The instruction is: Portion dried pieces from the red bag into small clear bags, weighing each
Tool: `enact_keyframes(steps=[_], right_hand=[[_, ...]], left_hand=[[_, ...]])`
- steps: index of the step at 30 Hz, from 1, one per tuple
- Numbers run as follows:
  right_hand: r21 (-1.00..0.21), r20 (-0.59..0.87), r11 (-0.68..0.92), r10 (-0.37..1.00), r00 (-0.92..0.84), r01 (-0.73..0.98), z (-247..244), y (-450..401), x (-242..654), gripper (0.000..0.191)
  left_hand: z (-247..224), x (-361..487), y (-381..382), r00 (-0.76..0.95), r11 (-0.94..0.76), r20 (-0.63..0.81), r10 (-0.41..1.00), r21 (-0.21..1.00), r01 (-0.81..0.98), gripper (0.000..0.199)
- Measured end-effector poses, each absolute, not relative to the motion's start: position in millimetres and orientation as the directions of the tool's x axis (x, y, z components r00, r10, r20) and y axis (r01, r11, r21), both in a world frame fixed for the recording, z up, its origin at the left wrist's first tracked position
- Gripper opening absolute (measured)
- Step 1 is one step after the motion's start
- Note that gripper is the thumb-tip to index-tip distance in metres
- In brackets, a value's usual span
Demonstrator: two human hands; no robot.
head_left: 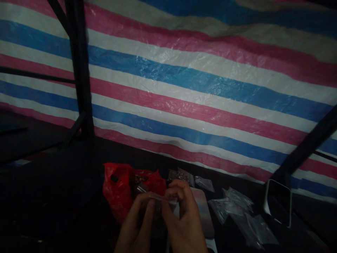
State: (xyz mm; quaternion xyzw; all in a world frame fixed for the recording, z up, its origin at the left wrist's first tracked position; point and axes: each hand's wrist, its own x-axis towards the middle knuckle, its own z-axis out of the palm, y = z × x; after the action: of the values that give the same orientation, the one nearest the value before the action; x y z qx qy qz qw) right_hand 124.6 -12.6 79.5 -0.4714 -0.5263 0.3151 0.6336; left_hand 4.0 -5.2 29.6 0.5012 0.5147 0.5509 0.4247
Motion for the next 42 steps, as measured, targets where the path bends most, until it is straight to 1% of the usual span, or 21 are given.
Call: enact_keyframes(steps=[3,5,9,12,14,17,19,22,25,27,29,30,31,33,36,38,40,42], right_hand=[[-0.933,0.359,0.345,0.907,0.223,0.1,81.5,-11.9,128.3,0.03],[-0.936,0.349,0.33,0.911,0.221,0.118,81.6,-11.5,130.0,0.031],[-0.945,0.317,0.29,0.925,0.208,0.149,78.0,-10.2,131.3,0.02],[-0.943,0.322,0.298,0.929,0.181,0.146,74.9,-10.1,131.0,0.02],[-0.942,0.328,0.305,0.925,0.19,0.139,74.0,-10.3,130.3,0.02],[-0.944,0.327,0.304,0.919,0.222,0.131,74.5,-10.4,129.6,0.02],[-0.943,0.325,0.3,0.92,0.217,0.14,75.6,-10.6,129.5,0.021],[-0.942,0.324,0.295,0.925,0.198,0.164,77.7,-12.4,129.0,0.016],[-0.932,0.344,0.309,0.918,0.2,0.188,82.9,-14.5,132.2,0.017],[-0.917,0.38,0.323,0.888,0.26,0.235,89.6,-12.1,141.9,0.015],[-0.895,0.431,0.327,0.812,0.395,0.304,97.9,-3.4,159.7,0.017],[-0.884,0.456,0.326,0.757,0.468,0.333,101.8,3.7,170.7,0.022],[-0.883,0.46,0.303,0.713,0.529,0.359,104.8,12.6,182.3,0.026],[-0.896,0.42,0.22,0.7,0.577,0.386,106.7,34.4,203.2,0.03],[-0.889,0.387,0.143,0.743,0.546,0.436,97.7,69.3,220.6,0.028],[-0.861,0.355,0.083,0.804,0.477,0.502,87.5,87.4,223.1,0.019],[-0.806,0.327,0.039,0.86,0.39,0.59,79.1,98.3,224.0,0.009],[-0.731,0.309,0.023,0.902,0.301,0.682,75.8,102.3,228.7,0.01]], left_hand=[[54.6,9.5,-5.8,-0.091,-0.127,0.124,0.988,0.992,-0.025,0.042],[62.3,11.2,-5.1,-0.083,-0.128,0.123,0.989,0.99,-0.06,0.039],[59.4,10.9,-2.6,-0.022,-0.123,0.121,0.992,0.984,-0.127,0.039],[53.0,7.3,-0.9,0.04,-0.09,0.097,0.994,0.984,-0.156,0.04],[51.0,3.7,0.1,0.088,-0.09,0.104,0.991,0.984,-0.155,0.038],[53.0,-2.2,1.5,0.136,-0.138,0.156,0.978,0.981,-0.138,0.031],[56.1,-5.5,2.0,0.142,-0.176,0.19,0.972,0.979,-0.106,0.027],[58.0,-8.5,1.5,0.123,-0.238,0.244,0.962,0.969,-0.061,0.025],[53.5,-9.1,0.2,0.098,-0.308,0.31,0.946,0.951,-0.033,0.024],[48.2,-9.0,-0.2,0.05,-0.329,0.329,0.943,0.944,-0.008,0.028],[43.0,-9.6,0.3,-0.037,-0.319,0.32,0.947,0.948,0.021,0.035],[40.8,-10.2,0.8,-0.073,-0.307,0.308,0.948,0.951,0.034,0.038],[39.1,-11.2,1.6,-0.097,-0.293,0.296,0.95,0.955,0.044,0.039],[37.0,-13.6,3.0,-0.115,-0.281,0.287,0.951,0.958,0.064,0.041],[36.2,-16.9,4.3,-0.106,-0.29,0.298,0.949,0.953,0.086,0.042],[36.9,-17.9,4.4,-0.094,-0.3,0.309,0.946,0.949,0.1,0.04],[38.6,-17.5,4.2,-0.088,-0.31,0.319,0.944,0.945,0.105,0.04],[40.9,-16.4,3.7,-0.094,-0.315,0.326,0.941,0.943,0.112,0.039]])
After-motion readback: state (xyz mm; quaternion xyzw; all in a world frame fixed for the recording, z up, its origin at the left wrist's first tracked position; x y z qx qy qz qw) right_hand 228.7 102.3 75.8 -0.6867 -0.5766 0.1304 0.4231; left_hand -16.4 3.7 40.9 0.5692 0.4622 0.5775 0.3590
